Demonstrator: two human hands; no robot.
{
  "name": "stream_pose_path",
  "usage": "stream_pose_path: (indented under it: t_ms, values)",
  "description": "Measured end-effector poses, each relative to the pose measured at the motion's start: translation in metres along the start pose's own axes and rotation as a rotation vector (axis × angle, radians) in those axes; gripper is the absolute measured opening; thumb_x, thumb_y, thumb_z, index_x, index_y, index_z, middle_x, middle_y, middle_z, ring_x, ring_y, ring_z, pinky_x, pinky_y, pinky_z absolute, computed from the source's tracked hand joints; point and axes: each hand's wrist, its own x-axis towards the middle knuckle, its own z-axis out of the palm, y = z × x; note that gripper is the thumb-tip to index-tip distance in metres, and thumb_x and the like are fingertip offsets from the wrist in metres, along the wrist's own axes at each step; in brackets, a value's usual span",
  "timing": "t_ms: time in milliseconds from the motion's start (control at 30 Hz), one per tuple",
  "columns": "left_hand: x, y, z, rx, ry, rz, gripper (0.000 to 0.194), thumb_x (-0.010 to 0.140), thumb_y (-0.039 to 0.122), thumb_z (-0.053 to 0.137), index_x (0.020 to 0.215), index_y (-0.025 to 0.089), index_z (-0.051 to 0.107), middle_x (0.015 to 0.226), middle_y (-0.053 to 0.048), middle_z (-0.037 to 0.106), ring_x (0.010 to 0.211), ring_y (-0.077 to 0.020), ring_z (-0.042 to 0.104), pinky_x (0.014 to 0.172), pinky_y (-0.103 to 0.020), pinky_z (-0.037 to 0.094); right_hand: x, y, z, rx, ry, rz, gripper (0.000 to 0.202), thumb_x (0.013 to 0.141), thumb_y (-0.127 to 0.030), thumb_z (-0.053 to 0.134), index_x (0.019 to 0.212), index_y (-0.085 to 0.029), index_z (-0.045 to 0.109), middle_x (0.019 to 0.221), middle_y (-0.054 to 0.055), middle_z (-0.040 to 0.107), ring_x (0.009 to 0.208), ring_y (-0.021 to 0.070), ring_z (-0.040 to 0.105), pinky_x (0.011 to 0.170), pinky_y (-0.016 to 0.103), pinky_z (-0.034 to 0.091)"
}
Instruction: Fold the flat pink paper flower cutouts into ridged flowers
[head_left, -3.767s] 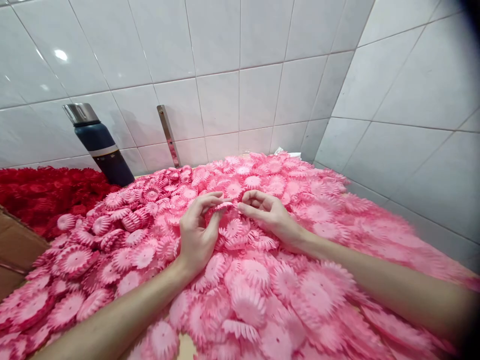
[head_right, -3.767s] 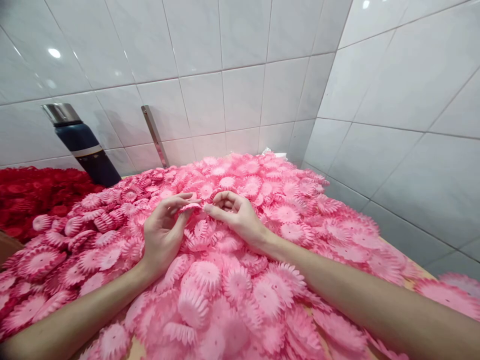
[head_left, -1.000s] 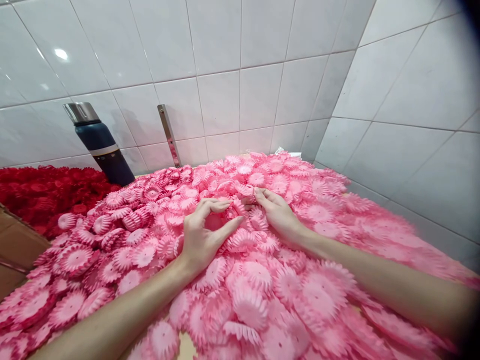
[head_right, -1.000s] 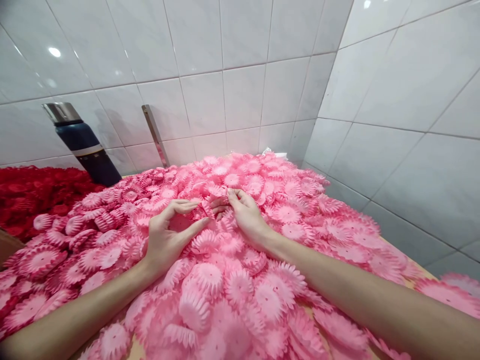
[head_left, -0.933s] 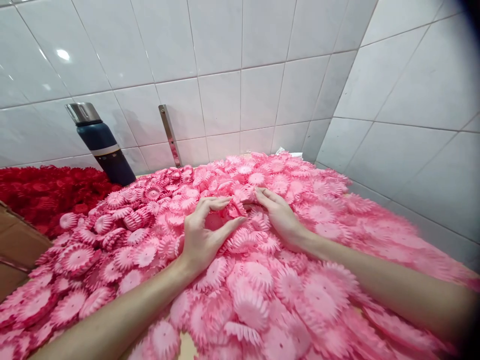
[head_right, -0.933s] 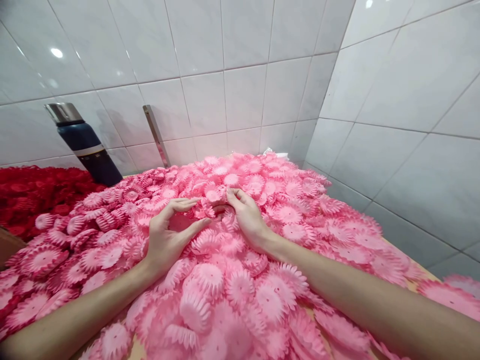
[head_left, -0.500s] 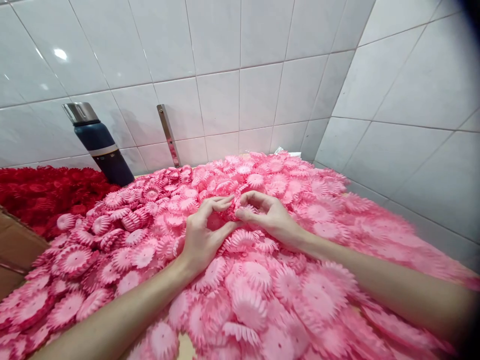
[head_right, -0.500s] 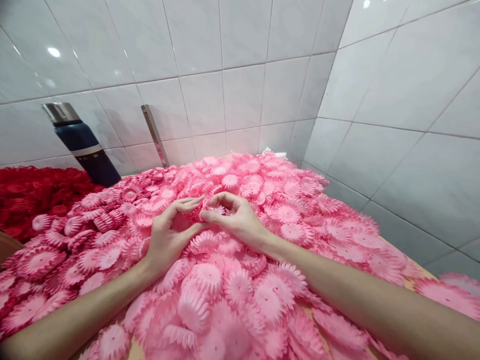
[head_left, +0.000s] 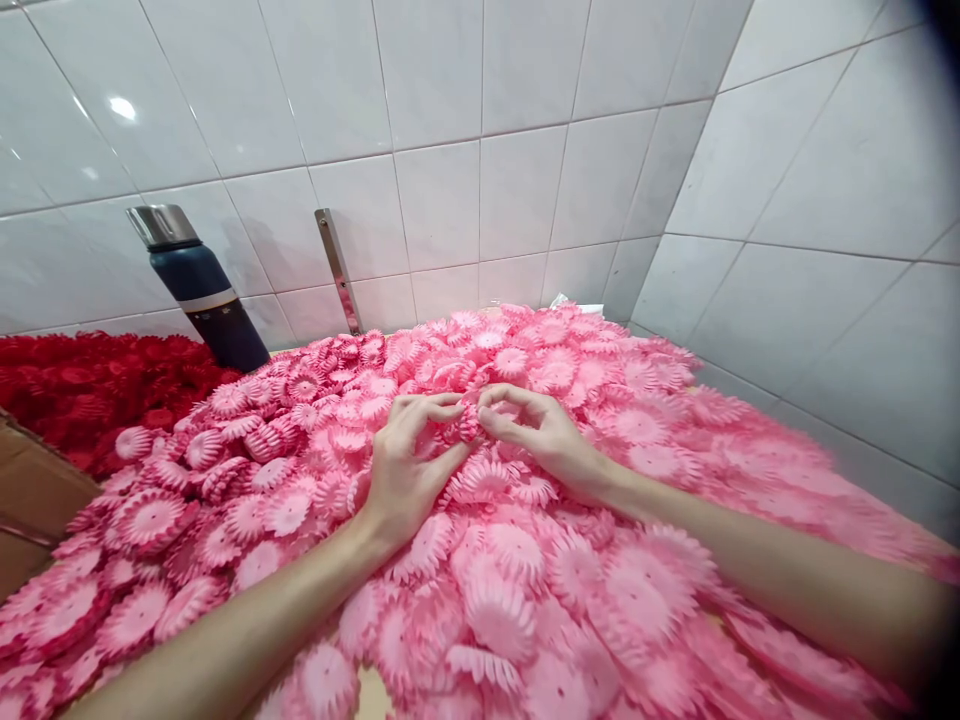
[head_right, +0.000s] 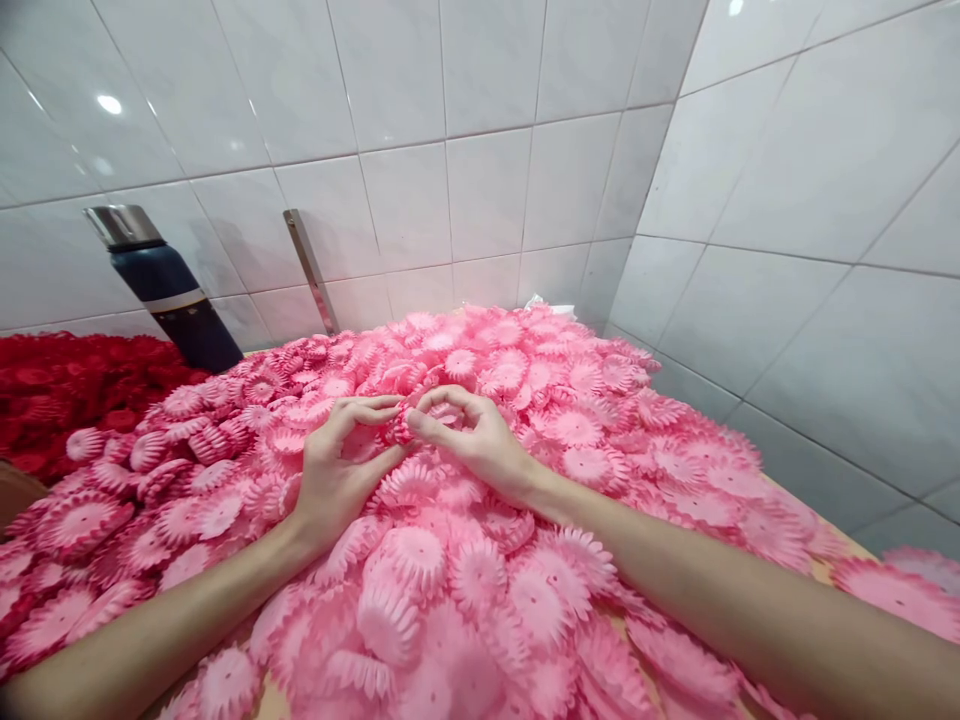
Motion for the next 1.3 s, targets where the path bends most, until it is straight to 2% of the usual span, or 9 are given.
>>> stream_pose_path:
  t_ms: [133, 267, 500, 700, 833, 933, 1100, 1200, 1300]
  values:
    - [-0.0002, -0.0009, 0.0001, -0.01, -0.005, -0.028, 0.022, 0.073, 0.017, 0.073, 0.092, 0.021, 0.062, 0.103, -0.006, 0.067, 0.101, -0.0213, 0.061, 0.088, -0.039, 0.05, 0.0014, 0.0028, -0.0017, 0.064, -0.06, 0.04, 0.018, 0.077, -0.038, 0.067, 0.077, -0.02, 0.063, 0.095, 0.003, 0.056, 0.084, 0.0151, 0.053, 0.071, 0.028, 0.043]
    - [-0.0007, -0.0019, 0.0008, -0.046, 0.015, -0.089, 0.024, 0.073, 0.019, 0.073, 0.093, 0.02, 0.06, 0.104, -0.006, 0.066, 0.102, -0.0206, 0.062, 0.091, -0.039, 0.049, 0.0026, 0.004, -0.0019, 0.185, -0.023, 0.133, 0.019, 0.075, -0.038, 0.069, 0.077, -0.02, 0.062, 0.081, -0.001, 0.056, 0.072, 0.0118, 0.05, 0.067, 0.026, 0.04]
    - [0.0005, -0.0024, 0.0031, -0.074, 0.084, -0.116, 0.021, 0.074, 0.022, 0.073, 0.089, 0.02, 0.059, 0.1, -0.006, 0.067, 0.099, -0.0195, 0.064, 0.09, -0.038, 0.05, 0.0048, 0.0041, -0.0014, 0.302, 0.033, 0.244, 0.014, 0.074, -0.032, 0.068, 0.073, -0.019, 0.063, 0.077, -0.001, 0.057, 0.072, 0.0118, 0.051, 0.068, 0.025, 0.039]
    - [0.0007, -0.0008, 0.002, -0.076, 0.048, -0.115, 0.02, 0.074, 0.02, 0.073, 0.088, 0.019, 0.059, 0.101, -0.007, 0.067, 0.099, -0.0201, 0.064, 0.089, -0.039, 0.05, 0.0031, 0.003, -0.0004, 0.188, -0.008, 0.139, 0.018, 0.079, -0.037, 0.064, 0.082, -0.02, 0.066, 0.084, 0.001, 0.061, 0.081, 0.0143, 0.055, 0.075, 0.027, 0.042]
    - [0.0004, -0.0011, 0.0011, -0.068, 0.027, -0.114, 0.021, 0.074, 0.017, 0.073, 0.089, 0.02, 0.059, 0.103, -0.007, 0.066, 0.099, -0.0209, 0.063, 0.089, -0.04, 0.05, 0.0019, 0.0031, 0.0005, 0.065, -0.012, 0.055, 0.019, 0.074, -0.038, 0.07, 0.084, -0.022, 0.07, 0.1, 0.004, 0.061, 0.093, 0.0179, 0.057, 0.079, 0.031, 0.045]
    - [0.0001, -0.0015, 0.0015, -0.061, 0.038, -0.123, 0.021, 0.073, 0.019, 0.073, 0.089, 0.02, 0.059, 0.103, -0.007, 0.066, 0.1, -0.0215, 0.063, 0.09, -0.041, 0.05, 0.0024, 0.0058, -0.0009, 0.057, 0.023, 0.076, 0.016, 0.071, -0.036, 0.073, 0.08, -0.023, 0.073, 0.106, 0.005, 0.062, 0.103, 0.021, 0.055, 0.086, 0.036, 0.044]
    - [0.0008, -0.0016, 0.0012, -0.039, 0.026, -0.148, 0.021, 0.074, 0.019, 0.072, 0.09, 0.019, 0.06, 0.102, -0.007, 0.066, 0.099, -0.0216, 0.063, 0.09, -0.041, 0.049, 0.0031, 0.0072, -0.0044, 0.082, -0.006, 0.122, 0.013, 0.071, -0.037, 0.074, 0.074, -0.024, 0.075, 0.106, 0.004, 0.064, 0.116, 0.0214, 0.049, 0.099, 0.038, 0.034]
    - [0.0013, -0.0019, 0.0007, -0.033, 0.025, -0.158, 0.02, 0.074, 0.017, 0.071, 0.09, 0.019, 0.06, 0.1, -0.007, 0.066, 0.098, -0.021, 0.063, 0.09, -0.04, 0.048, 0.0027, 0.0047, -0.0046, 0.07, -0.033, 0.129, 0.014, 0.071, -0.038, 0.074, 0.07, -0.023, 0.073, 0.1, 0.003, 0.064, 0.108, 0.0199, 0.052, 0.095, 0.036, 0.035]
    - [0.0017, -0.0024, 0.0009, -0.04, 0.026, -0.175, 0.019, 0.075, 0.016, 0.07, 0.091, 0.019, 0.06, 0.1, -0.007, 0.067, 0.098, -0.0205, 0.063, 0.091, -0.04, 0.048, 0.0024, 0.0029, -0.0037, 0.079, -0.047, 0.126, 0.016, 0.073, -0.038, 0.072, 0.07, -0.022, 0.071, 0.093, 0.002, 0.062, 0.09, 0.0152, 0.055, 0.083, 0.032, 0.04]
